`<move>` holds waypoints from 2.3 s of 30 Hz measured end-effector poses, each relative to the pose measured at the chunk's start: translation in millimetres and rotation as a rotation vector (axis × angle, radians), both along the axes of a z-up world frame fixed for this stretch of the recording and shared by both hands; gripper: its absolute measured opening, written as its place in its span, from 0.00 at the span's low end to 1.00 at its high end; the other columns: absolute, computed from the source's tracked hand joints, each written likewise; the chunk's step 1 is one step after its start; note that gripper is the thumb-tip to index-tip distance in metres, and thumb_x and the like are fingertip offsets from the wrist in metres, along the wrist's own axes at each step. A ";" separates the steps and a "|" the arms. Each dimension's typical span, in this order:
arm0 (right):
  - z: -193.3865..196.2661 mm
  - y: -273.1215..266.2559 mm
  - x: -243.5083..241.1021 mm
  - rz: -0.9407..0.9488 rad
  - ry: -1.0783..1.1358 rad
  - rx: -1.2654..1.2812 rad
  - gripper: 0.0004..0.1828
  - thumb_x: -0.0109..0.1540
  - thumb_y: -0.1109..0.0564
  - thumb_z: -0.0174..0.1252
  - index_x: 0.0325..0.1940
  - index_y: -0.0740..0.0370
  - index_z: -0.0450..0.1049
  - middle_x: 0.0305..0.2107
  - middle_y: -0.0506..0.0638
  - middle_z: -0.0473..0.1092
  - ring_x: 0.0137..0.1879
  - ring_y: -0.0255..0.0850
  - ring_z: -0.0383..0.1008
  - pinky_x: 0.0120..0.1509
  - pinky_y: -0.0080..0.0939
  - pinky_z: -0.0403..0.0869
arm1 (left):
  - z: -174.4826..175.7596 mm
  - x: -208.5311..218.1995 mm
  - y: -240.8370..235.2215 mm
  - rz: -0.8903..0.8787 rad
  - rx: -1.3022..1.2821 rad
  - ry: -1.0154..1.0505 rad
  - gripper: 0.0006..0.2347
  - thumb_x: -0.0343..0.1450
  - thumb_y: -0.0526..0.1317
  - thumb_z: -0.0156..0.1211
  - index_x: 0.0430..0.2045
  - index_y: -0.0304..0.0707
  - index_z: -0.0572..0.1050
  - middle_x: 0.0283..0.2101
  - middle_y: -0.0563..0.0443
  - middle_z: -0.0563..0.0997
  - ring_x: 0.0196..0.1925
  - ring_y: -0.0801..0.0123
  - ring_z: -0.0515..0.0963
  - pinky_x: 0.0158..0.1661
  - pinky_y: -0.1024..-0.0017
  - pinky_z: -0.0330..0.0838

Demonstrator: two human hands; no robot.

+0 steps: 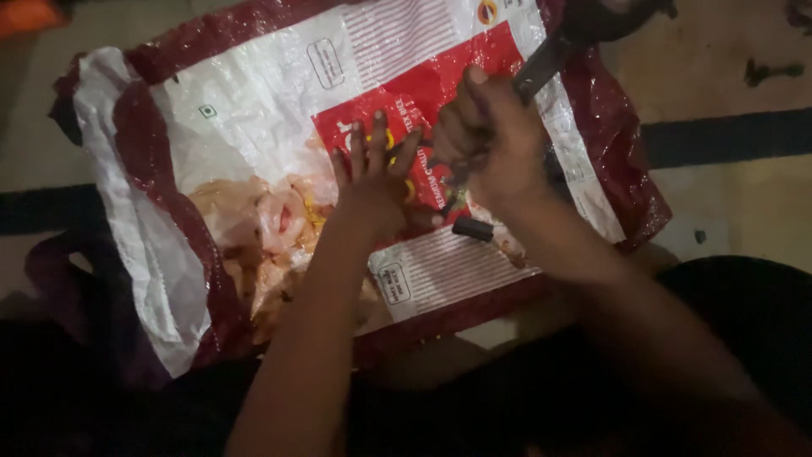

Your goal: The person is sitting on the floor and repeatedly striking a small circular object with a wrench to crush it. The object is placed on a large plastic bag, and the person uses both hands to hold and strike the object.

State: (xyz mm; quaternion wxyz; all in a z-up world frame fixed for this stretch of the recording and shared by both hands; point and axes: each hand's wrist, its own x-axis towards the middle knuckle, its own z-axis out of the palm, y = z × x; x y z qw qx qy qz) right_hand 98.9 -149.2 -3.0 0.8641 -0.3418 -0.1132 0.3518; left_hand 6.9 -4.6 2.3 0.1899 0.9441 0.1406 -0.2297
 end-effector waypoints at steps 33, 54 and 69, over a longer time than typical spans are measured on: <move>-44.2 15.1 -3.1 -0.318 -0.348 -0.251 0.15 0.70 0.54 0.55 0.29 0.58 0.67 0.19 0.44 0.63 0.23 0.31 0.62 0.25 0.35 0.61 | 16.4 2.4 4.8 0.038 -0.055 0.038 0.56 0.54 0.68 0.71 0.74 0.67 0.38 0.78 0.44 0.25 0.79 0.43 0.22 0.70 0.36 0.24; 13.9 15.9 1.4 -0.183 -0.006 -0.311 0.11 0.65 0.59 0.53 0.28 0.54 0.64 0.14 0.44 0.57 0.17 0.33 0.55 0.21 0.38 0.56 | 6.0 6.0 0.9 0.026 -0.036 0.075 0.56 0.54 0.67 0.72 0.73 0.67 0.37 0.78 0.43 0.23 0.78 0.42 0.20 0.69 0.35 0.25; -3.3 7.6 -2.0 -0.162 -0.152 -0.124 0.21 0.71 0.52 0.52 0.24 0.55 0.60 0.14 0.45 0.56 0.18 0.34 0.55 0.23 0.39 0.56 | -7.4 -9.7 -0.2 0.030 -0.053 -0.122 0.56 0.54 0.68 0.72 0.75 0.66 0.41 0.79 0.41 0.28 0.79 0.40 0.24 0.69 0.32 0.27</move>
